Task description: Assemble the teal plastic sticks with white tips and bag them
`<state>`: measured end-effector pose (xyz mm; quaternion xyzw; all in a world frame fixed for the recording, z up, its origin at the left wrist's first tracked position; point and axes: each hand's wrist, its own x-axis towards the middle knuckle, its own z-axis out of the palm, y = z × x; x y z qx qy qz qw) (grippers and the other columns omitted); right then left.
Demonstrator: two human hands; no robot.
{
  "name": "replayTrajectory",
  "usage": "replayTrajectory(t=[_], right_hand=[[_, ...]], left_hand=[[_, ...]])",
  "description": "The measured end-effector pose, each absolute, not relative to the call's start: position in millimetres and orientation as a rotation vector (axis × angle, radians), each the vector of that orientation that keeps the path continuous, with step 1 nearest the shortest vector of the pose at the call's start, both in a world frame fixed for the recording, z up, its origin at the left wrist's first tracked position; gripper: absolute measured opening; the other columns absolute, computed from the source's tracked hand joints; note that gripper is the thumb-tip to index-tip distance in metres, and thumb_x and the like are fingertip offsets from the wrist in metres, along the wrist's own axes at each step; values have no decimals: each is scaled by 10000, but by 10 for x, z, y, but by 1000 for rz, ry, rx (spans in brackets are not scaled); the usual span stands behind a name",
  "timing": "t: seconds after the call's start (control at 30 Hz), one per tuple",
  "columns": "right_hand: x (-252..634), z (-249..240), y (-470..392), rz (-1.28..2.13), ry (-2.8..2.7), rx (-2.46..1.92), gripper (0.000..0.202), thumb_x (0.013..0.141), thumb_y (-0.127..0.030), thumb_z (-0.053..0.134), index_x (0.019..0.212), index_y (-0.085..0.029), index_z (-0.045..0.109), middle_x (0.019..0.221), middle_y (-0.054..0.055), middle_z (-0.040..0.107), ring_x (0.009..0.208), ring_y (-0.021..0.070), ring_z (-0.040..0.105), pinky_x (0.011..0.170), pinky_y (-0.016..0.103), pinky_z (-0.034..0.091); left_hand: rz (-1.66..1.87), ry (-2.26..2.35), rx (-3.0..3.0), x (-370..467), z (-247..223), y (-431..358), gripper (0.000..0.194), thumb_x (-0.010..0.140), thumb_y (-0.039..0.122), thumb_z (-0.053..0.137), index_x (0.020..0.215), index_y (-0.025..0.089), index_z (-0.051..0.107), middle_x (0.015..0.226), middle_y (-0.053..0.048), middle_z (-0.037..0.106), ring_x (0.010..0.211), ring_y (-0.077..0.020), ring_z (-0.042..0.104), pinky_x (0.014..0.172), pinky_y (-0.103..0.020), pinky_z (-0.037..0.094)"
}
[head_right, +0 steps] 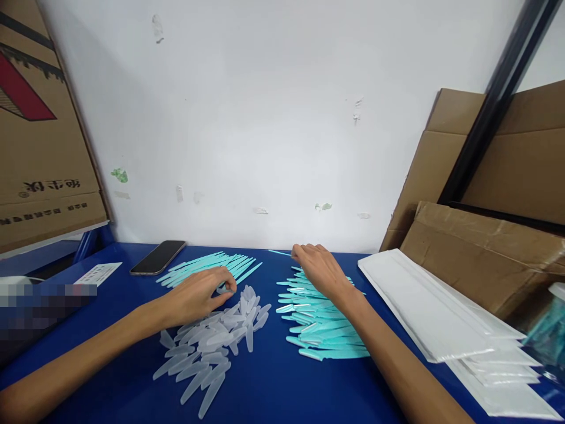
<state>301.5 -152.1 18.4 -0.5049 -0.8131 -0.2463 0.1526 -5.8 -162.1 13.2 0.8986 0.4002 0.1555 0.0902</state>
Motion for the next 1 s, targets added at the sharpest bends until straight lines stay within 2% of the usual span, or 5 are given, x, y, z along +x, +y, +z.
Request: replayTrajectory(t=[0.2, 0.4, 0.53, 0.77, 1.0], right_hand=[[2918, 172, -1585, -600, -2325, -1189, 108, 999, -268, 493, 1006, -216, 588, 895, 24, 685, 777, 169, 615, 697, 289, 425], [2748, 113, -1687, -476, -2341, -1095, 161, 1013, -282, 467, 1067, -216, 604, 951, 36, 699, 824, 155, 652, 647, 248, 444], [2672, 67, -1716, -397, -2371, -1061, 191, 1024, -286, 438, 1112, -224, 596, 980, 41, 704, 851, 154, 664, 658, 237, 452], [2638, 62, -1741, -360, -2377, -1043, 204, 1030, -299, 426, 1132, -234, 590, 980, 27, 702, 852, 146, 658, 649, 236, 434], [2619, 60, -1766, -350, -2383, -1072, 220, 1033, -301, 417, 1154, -236, 588, 959, 25, 699, 759, 132, 648, 599, 234, 397]], left_hand=[[737, 1291, 2563, -87, 177, -1583, 273, 975, 369, 402, 991, 211, 624, 946, -54, 686, 905, -243, 599, 700, -329, 455], [864, 1274, 2387, -94, 157, -1516, 351, 976, 404, 417, 930, 205, 703, 800, -16, 711, 639, -177, 607, 607, -290, 445], [921, 1247, 2277, -104, 115, -1473, 370, 981, 357, 405, 1072, 181, 717, 782, -27, 725, 608, -169, 635, 645, -293, 495], [931, 1072, 2377, -79, 104, -1494, 327, 970, 299, 451, 1195, 232, 679, 1135, -43, 728, 1024, -218, 680, 824, -317, 546], [960, 1038, 2397, -44, 159, -1570, 258, 962, 293, 518, 1116, 259, 723, 1065, -8, 758, 959, -196, 702, 811, -303, 560]])
